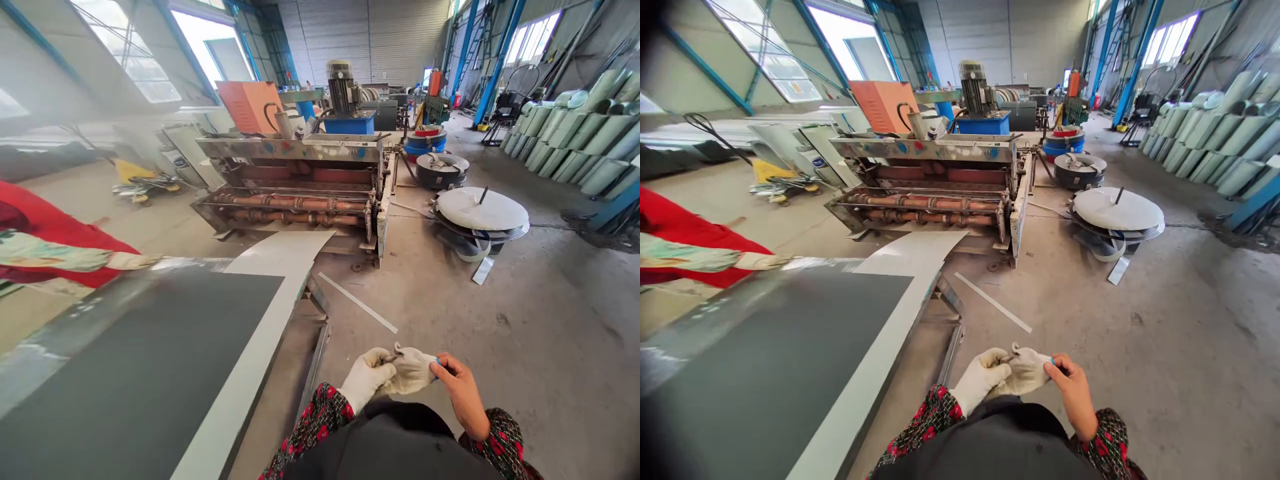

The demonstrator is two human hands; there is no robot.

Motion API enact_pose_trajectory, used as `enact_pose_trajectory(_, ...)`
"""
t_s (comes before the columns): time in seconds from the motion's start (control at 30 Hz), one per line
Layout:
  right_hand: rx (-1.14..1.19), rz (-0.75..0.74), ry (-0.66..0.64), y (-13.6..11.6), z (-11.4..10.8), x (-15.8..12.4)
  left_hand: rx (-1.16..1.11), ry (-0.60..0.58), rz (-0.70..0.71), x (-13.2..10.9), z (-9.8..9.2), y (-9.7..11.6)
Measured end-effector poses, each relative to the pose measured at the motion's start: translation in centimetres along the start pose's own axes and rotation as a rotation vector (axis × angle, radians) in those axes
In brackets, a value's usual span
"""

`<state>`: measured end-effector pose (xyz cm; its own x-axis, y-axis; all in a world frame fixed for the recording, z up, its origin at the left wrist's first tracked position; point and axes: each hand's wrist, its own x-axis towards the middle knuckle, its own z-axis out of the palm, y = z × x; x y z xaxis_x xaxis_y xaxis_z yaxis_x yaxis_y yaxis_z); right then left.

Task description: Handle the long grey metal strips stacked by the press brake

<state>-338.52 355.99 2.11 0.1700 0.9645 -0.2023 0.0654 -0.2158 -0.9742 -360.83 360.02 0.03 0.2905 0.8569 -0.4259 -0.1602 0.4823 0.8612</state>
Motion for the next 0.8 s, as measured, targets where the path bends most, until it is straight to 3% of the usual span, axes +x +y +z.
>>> enact_pose_trajectory(0.1,0.03,0.084,0.176,-0.1,-0.5,5.0,-0.062,-0.019,0.0,7.0,-1.4,2.4)
enact_pose_trajectory(0.2,0.036,0.142,0.274,-1.3,-0.8,10.4,-0.062,-0.081,0.039,13.7,-2.6,5.7)
enact_pose_trajectory(0.37,-0.035,0.041,0.323,-4.8,1.5,18.1,0.015,-0.055,0.111,22.1,-4.2,11.7)
enact_pose_trajectory(0.5,0.045,0.04,0.345,-6.2,2.0,22.9,0.038,0.032,0.125,26.5,-5.1,15.1)
enact_pose_trajectory(0.63,0.225,0.112,0.437,-6.5,-0.9,28.1,0.111,0.169,0.084,29.8,-4.9,17.2)
enact_pose_trajectory(0.7,0.297,0.137,0.396,-6.5,-2.3,31.1,0.155,0.181,0.096,31.2,-3.8,18.1)
enact_pose_trajectory(0.8,0.32,0.149,0.25,-6.7,-3.2,36.1,0.278,0.074,0.109,33.3,0.0,19.5)
